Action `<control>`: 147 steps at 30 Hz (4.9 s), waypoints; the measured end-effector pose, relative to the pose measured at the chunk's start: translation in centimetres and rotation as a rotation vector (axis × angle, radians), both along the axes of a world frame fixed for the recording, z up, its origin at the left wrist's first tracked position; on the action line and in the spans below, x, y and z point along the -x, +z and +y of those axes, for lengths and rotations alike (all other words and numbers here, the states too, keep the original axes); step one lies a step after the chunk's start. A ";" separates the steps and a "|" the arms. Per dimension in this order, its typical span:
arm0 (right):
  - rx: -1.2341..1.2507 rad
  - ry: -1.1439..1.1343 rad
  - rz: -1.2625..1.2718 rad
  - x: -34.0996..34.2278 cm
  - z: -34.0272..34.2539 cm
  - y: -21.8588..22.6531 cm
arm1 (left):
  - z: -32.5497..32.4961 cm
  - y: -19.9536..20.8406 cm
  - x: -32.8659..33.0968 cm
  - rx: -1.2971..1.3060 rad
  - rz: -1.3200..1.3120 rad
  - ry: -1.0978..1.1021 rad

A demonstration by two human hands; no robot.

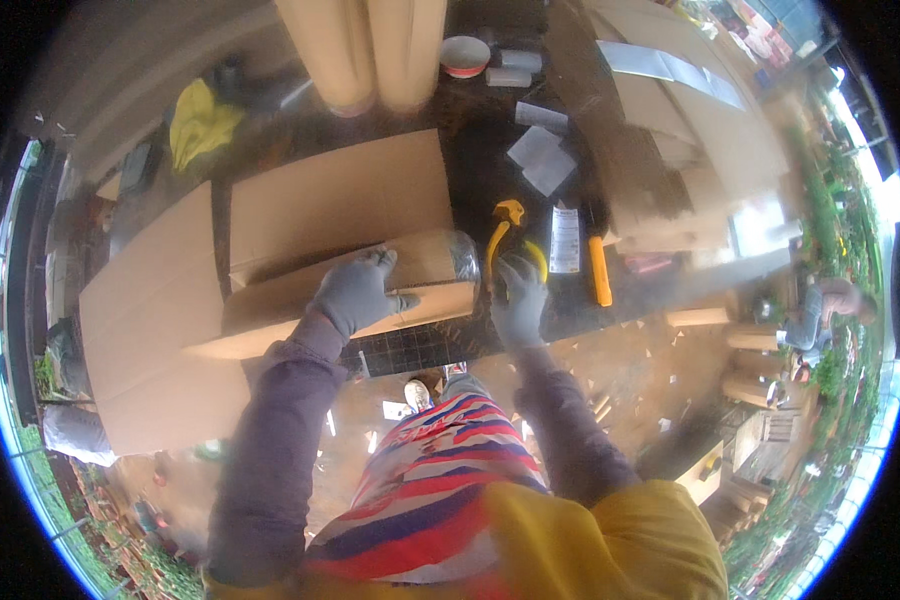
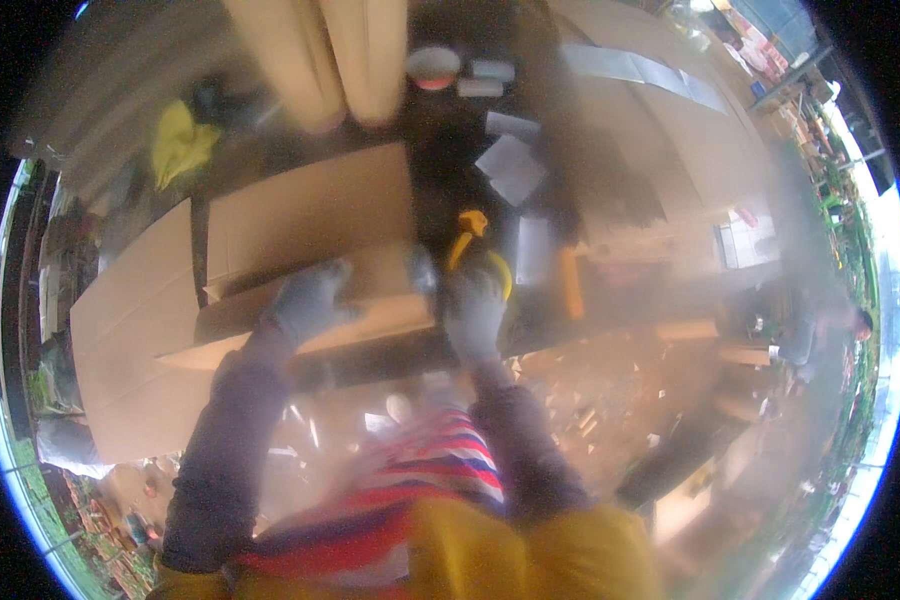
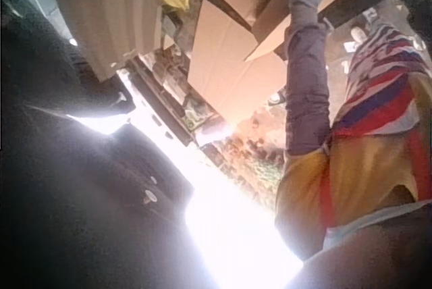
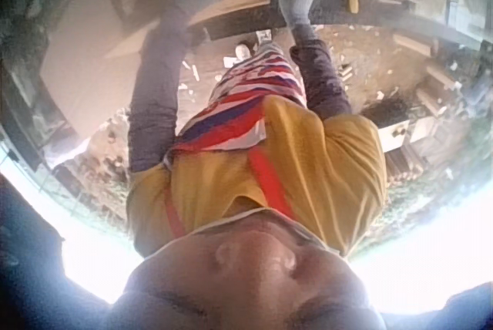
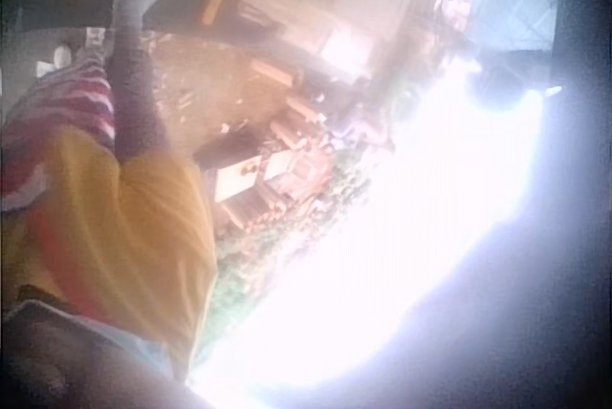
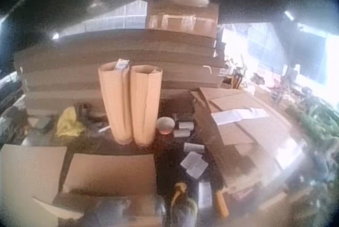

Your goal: The person folds a cardboard box, places a shipping label on it, and seals it with packing tape. They repeat this process for multiple boxes, stacking the finished packages nearby.

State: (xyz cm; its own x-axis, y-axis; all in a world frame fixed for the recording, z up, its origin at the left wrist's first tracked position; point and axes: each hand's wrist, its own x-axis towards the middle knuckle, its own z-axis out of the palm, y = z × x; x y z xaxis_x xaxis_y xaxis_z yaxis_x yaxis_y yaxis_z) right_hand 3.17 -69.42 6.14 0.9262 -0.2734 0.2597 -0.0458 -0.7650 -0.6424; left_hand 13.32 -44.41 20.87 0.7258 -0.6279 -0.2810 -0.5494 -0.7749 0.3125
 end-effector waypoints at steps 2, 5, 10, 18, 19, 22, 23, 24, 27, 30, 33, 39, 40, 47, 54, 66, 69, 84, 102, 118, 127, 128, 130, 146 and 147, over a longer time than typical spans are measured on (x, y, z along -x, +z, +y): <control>-0.524 0.197 -0.104 -2.7 0.0 -1.7 | -0.1 -0.1 0.0 0.008 -0.002 0.003; -0.183 0.544 -0.048 -8.4 -1.1 -3.0 | -0.7 0.2 0.0 -0.008 0.016 0.008; 0.426 0.840 0.269 -20.6 -2.4 -2.7 | -1.3 0.5 0.3 -0.116 0.077 0.061; 0.542 0.762 0.303 -39.0 2.7 -0.3 | -1.2 -0.5 2.1 0.202 0.043 0.319; 0.560 0.751 0.309 -39.6 2.6 0.3 | -1.5 -0.8 1.9 0.265 0.017 0.341; 0.569 0.719 0.280 -38.4 1.3 3.2 | -1.6 -1.3 1.1 0.226 0.164 0.316; 0.548 0.726 0.246 -36.9 0.9 4.4 | -1.5 -1.3 0.8 0.233 0.156 0.341; 0.512 0.744 0.211 -34.9 0.6 5.6 | -1.5 -1.2 0.6 0.237 0.148 0.364; 0.377 0.865 0.179 -26.5 0.7 9.2 | -1.2 -0.6 0.4 0.269 0.106 0.293; 0.334 0.979 0.241 -17.5 1.6 12.4 | -1.1 0.0 1.6 0.401 0.111 0.239; 0.339 0.986 0.260 -10.8 2.4 14.8 | -0.9 -0.1 3.5 0.311 -0.317 0.134; 0.309 0.499 0.508 -7.6 4.3 15.6 | 3.2 -1.9 1.4 0.223 -0.488 0.142; 0.179 0.405 0.399 -7.5 4.8 15.2 | 3.3 -1.9 1.1 0.212 -0.462 0.104; -0.345 0.164 0.423 -7.3 5.4 13.8 | -0.2 -1.8 -0.1 0.130 -0.611 0.007; 0.152 0.174 0.250 -7.2 1.8 12.7 | -0.9 -2.2 -0.2 0.208 -0.425 0.114; 0.418 0.044 0.639 -1.4 -0.2 2.6 | -1.1 -2.0 0.0 0.183 -0.566 0.083; 0.391 -0.031 0.189 -3.1 -2.6 5.5 | -1.6 -1.1 0.2 0.296 -0.550 0.087; -0.129 0.088 0.272 -17.7 5.4 24.7 | -3.0 -3.0 0.5 0.273 -0.550 0.174; 0.416 0.262 0.816 -1.7 5.0 18.1 | 2.4 -0.7 -0.6 0.534 -0.618 0.192; 0.054 0.423 0.702 -13.0 3.4 28.3 | -4.5 -2.7 -2.3 0.354 -0.423 0.189; -0.340 -0.066 0.441 4.3 4.3 31.8 | -4.5 -3.9 -2.0 0.495 -0.341 0.140; -0.415 -0.080 0.353 4.3 4.5 31.0 | -4.4 -4.2 -2.0 0.538 -0.300 0.134; -0.565 -0.102 0.197 4.2 4.8 29.5 | -4.0 -4.5 -2.0 0.791 -0.339 0.158; -0.258 -0.112 -0.196 2.1 8.9 21.3 | -3.1 -2.4 -1.0 1.153 -0.232 0.311; -0.350 -0.162 -0.208 2.0 9.1 21.0 | -3.2 -2.4 -0.9 1.138 -0.177 0.315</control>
State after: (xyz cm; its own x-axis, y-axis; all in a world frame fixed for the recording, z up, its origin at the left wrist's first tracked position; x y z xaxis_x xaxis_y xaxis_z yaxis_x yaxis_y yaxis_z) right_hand 1.19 -60.31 27.17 0.8017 -0.5158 0.3021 0.0107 -0.4929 -0.8700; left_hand 14.25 -47.63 18.47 0.8650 -0.2393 0.4410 -0.4896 -0.2104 0.8462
